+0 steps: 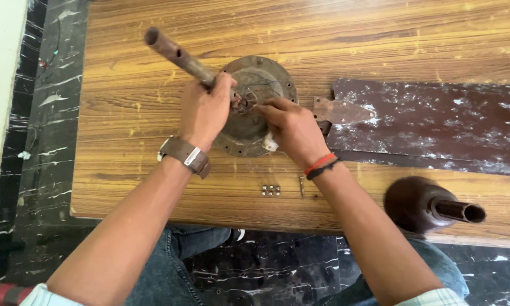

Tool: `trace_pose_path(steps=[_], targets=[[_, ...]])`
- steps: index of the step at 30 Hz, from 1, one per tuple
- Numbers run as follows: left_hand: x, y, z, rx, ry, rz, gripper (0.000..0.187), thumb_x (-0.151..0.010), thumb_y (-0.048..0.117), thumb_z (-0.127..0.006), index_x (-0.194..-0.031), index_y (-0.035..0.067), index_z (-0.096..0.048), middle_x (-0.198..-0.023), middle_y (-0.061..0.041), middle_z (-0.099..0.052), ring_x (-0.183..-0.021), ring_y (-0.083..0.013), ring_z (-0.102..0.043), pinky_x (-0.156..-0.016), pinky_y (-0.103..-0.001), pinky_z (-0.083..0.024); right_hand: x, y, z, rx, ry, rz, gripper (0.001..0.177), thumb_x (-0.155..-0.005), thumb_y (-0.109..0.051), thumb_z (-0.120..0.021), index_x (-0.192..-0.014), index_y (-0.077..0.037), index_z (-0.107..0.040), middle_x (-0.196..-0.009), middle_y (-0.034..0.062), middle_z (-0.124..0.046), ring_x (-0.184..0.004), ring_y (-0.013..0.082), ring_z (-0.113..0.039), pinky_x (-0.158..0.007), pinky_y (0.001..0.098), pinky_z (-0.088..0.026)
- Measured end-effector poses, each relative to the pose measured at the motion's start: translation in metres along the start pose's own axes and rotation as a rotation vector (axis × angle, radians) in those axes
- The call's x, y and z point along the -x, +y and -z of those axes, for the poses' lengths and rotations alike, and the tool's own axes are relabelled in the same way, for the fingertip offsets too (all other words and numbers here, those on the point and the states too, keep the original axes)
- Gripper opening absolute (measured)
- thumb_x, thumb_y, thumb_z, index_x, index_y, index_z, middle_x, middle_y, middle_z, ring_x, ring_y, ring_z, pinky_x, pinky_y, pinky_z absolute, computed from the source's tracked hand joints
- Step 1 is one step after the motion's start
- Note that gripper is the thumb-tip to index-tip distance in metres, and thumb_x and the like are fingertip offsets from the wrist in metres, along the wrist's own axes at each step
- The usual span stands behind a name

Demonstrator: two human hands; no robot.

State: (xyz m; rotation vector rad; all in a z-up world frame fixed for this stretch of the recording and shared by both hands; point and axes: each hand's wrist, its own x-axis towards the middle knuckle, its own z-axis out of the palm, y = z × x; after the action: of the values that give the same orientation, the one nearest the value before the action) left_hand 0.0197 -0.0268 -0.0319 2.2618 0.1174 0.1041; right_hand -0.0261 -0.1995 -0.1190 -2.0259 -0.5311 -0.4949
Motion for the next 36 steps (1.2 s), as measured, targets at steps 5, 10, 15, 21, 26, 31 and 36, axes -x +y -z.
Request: trace_pose_path(steps=[5, 10, 15, 21, 26, 31, 36], targets=[[0.008, -0.011, 0.014, 0.131, -0.082, 0.103, 0.033, -0.1, 0.028, -0.053, -0.094, 0.006, -0.077, -0.082, -0.007, -0.077, -0.07, -0.0151, -0.073, -0.06, -0.029, -0.056, -0.006, -0.004, -0.008, 0.058, 0.033, 0.015, 0.039, -0.083, 0.009, -0.066, -0.118, -0.006, -0.074, -0.113, 0.0119, -0.071, -0.1, 0.0329, -0.069, -0.082, 0.0408, -0.058], [0.03, -0.023, 0.032, 0.296, -0.165, 0.11, 0.024, -0.101, 0.021, -0.051, -0.107, 0.008, -0.07, -0.113, -0.007, -0.076, -0.094, -0.0181, -0.077, -0.076, -0.032, -0.067, -0.011, -0.008, -0.01, -0.015, 0.029, 0.02, 0.03, -0.088, 0.005, -0.069, -0.115, -0.007, -0.074, -0.111, 0.011, -0.071, -0.098, 0.0304, -0.07, -0.082, 0.0393, -0.058], [0.027, -0.033, 0.037, 0.382, -0.156, 0.094, 0.023, -0.104, 0.016, -0.05, -0.102, 0.004, -0.07, -0.114, -0.01, -0.075, -0.098, -0.0189, -0.076, -0.084, -0.034, -0.067, -0.01, -0.011, -0.004, -0.046, -0.03, 0.053, 0.03, -0.085, 0.004, -0.07, -0.112, -0.007, -0.074, -0.111, 0.0106, -0.071, -0.098, 0.0304, -0.07, -0.081, 0.0389, -0.058], [0.027, -0.028, 0.038, 0.332, -0.159, 0.098, 0.026, -0.105, 0.016, -0.047, -0.101, 0.003, -0.069, -0.115, -0.011, -0.075, -0.1, -0.0192, -0.075, -0.083, -0.032, -0.064, -0.01, -0.011, -0.012, -0.053, 0.016, 0.027, 0.033, -0.088, 0.001, -0.073, -0.12, -0.006, -0.074, -0.102, 0.0081, -0.068, -0.095, 0.0292, -0.065, -0.081, 0.0405, -0.054], [0.028, -0.024, 0.042, 0.291, -0.174, 0.115, 0.028, -0.106, 0.018, -0.044, -0.103, 0.003, -0.067, -0.118, -0.013, -0.075, -0.101, -0.0202, -0.076, -0.083, -0.032, -0.064, -0.01, -0.01, -0.017, -0.063, 0.048, 0.033, 0.027, -0.087, -0.001, -0.075, -0.113, -0.008, -0.074, -0.105, 0.0074, -0.067, -0.098, 0.029, -0.064, -0.082, 0.0396, -0.054], [0.029, -0.023, 0.041, 0.272, -0.163, 0.13, 0.029, -0.106, 0.019, -0.044, -0.105, 0.002, -0.067, -0.12, -0.016, -0.074, -0.099, -0.0222, -0.076, -0.081, -0.033, -0.065, -0.01, -0.01, -0.022, -0.086, 0.074, 0.018, 0.017, -0.089, -0.003, -0.075, -0.105, -0.007, -0.071, -0.103, 0.0073, -0.065, -0.097, 0.0298, -0.062, -0.085, 0.0401, -0.052], [0.028, -0.022, 0.043, 0.277, -0.174, 0.131, 0.028, -0.105, 0.019, -0.044, -0.106, 0.003, -0.066, -0.122, -0.016, -0.074, -0.101, -0.0224, -0.077, -0.083, -0.034, -0.066, -0.011, -0.009, -0.025, -0.103, 0.081, 0.017, 0.012, -0.092, -0.005, -0.075, -0.103, -0.007, -0.07, -0.102, 0.0071, -0.065, -0.096, 0.0291, -0.061, -0.086, 0.0399, -0.05]])
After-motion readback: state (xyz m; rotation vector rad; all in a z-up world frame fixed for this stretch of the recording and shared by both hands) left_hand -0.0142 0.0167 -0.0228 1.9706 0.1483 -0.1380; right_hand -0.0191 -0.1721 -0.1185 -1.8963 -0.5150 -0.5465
